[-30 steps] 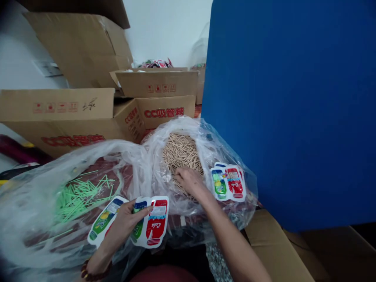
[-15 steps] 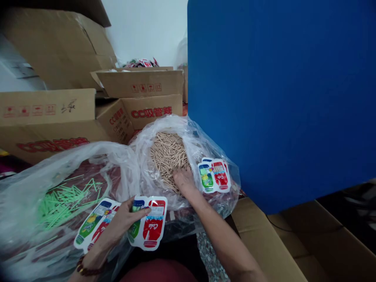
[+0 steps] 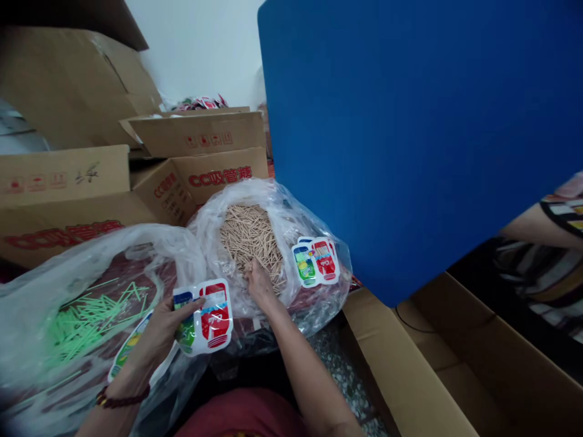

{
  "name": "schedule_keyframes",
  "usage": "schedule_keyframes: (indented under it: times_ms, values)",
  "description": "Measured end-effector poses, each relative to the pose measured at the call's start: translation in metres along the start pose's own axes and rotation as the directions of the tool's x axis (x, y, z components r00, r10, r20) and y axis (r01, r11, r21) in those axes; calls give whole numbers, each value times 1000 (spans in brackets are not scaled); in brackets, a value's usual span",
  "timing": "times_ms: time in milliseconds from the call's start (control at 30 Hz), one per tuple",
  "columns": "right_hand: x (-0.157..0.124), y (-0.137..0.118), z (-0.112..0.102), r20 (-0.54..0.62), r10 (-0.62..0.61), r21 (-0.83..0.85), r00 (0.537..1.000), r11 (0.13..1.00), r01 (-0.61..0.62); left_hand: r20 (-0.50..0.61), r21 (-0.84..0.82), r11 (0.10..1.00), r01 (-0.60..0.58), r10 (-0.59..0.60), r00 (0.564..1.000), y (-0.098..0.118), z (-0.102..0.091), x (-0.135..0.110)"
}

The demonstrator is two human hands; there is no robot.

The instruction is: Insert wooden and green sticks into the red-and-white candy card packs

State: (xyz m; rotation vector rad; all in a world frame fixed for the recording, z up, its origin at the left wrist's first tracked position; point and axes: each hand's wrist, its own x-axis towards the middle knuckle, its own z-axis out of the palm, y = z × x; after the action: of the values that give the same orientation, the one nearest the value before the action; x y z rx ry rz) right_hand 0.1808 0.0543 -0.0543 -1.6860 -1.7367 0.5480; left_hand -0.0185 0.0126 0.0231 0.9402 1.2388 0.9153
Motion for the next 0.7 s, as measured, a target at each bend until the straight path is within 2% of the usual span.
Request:
schedule_keyframes:
  times_ms: [133,300,400,500,600,700]
  values:
    - [-2,3,1,-26,-14,131,1000,991,17,9,23,999,-38,38,999,1,1,0]
    - [4,-1,-11,-32,-41,214,999,976,47,-13,72,997,-18,19,1000,5,5,-1]
    - [9,-16,-21,-61,-66,255,996,964,79,-37,123,992,-26,31,999,14,12,-3]
    - [10,-37,-32,-72,-124,309,990,941,140,15,216,975,-44,42,999,22,16,-2]
    - [2,-54,-41,-41,-221,344,974,912,221,90,293,954,-66,42,995,25,19,3]
    - [-13,-60,-43,-7,-316,298,949,905,304,84,367,920,-136,113,990,22,22,8]
